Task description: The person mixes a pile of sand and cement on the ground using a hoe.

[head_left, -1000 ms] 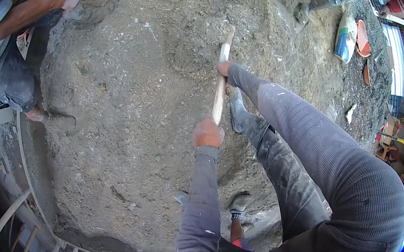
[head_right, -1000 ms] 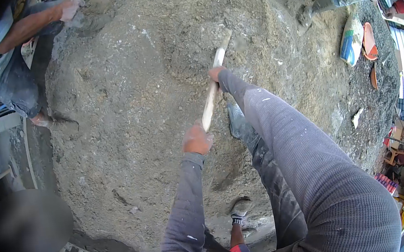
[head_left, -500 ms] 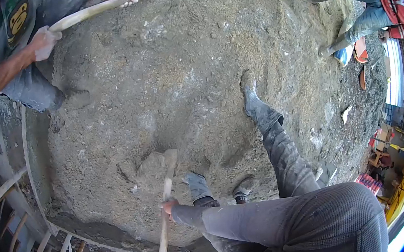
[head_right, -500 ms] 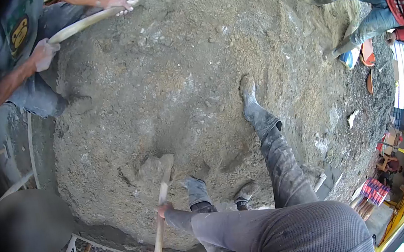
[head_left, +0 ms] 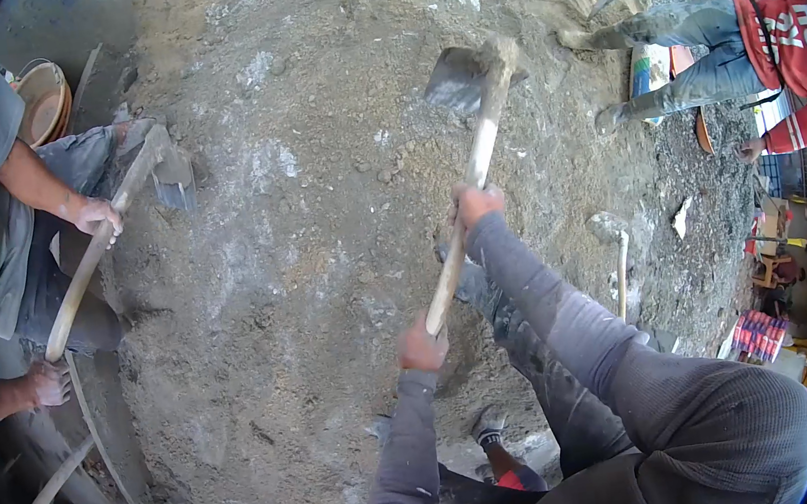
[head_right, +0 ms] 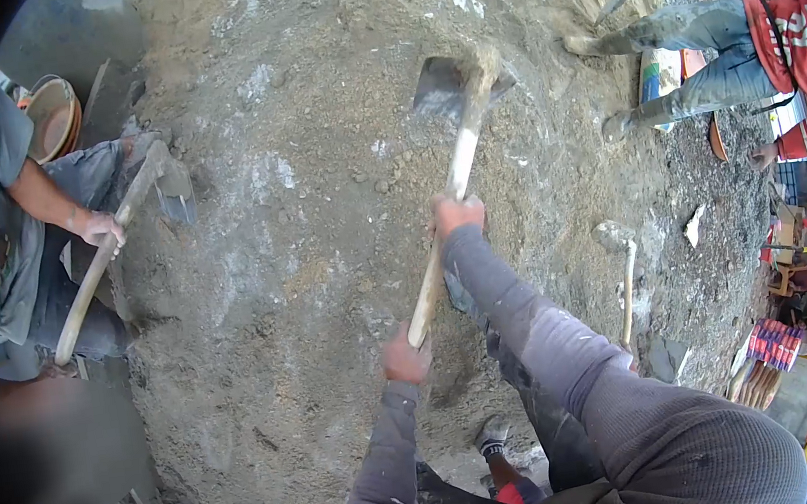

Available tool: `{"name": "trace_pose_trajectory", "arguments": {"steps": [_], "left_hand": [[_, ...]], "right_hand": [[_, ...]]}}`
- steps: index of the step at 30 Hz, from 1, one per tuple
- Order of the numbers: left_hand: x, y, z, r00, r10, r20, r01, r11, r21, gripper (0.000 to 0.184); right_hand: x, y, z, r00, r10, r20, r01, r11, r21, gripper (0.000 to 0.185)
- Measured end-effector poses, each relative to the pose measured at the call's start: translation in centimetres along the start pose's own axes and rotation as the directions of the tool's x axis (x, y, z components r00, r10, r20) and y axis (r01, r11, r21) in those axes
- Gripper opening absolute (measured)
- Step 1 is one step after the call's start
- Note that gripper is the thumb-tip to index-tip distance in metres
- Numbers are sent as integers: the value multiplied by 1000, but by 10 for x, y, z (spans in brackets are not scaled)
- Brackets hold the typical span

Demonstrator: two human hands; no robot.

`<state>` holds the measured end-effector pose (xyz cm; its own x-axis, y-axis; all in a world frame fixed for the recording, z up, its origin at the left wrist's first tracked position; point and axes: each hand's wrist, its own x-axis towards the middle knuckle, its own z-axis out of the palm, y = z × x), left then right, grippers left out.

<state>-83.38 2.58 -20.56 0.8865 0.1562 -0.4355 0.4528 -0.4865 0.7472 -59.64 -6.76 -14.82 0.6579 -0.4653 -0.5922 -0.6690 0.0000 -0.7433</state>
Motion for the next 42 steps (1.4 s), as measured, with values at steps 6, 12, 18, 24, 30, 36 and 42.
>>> {"name": "trace_pose_trajectory", "arguments": {"steps": [6,12,18,24,30,36,42], "left_hand": [[246,269,34,938,344,-40,-341,897,-283,36],[287,205,91,964,201,176,-144,945,-293,44],[107,-24,128,951,-114,286,219,904,-366,32],[-84,-93,2,984,-150,101,156,986,-53,38],[-387,-233,-163,918,-374,135,375,927,20,38],[-668,-270,-283,696,-714,73,693,695,194,25],[-630,-274,-274,827,-563,1,526,774,354,24]], "right_hand": [[158,-248,-61,767,-634,100,642,760,-98,29],[278,-151,-20,898,-439,32,375,724,-578,27],[254,159,-8,850,-61,524,486,-296,-823,37],[78,254,54,900,383,206,-88,624,-776,25],[-317,397,68,818,532,218,-431,819,-378,10],[-591,488,35,164,928,335,-770,333,-545,26],[-538,409,-3,127,895,429,-833,331,-443,16]]}}
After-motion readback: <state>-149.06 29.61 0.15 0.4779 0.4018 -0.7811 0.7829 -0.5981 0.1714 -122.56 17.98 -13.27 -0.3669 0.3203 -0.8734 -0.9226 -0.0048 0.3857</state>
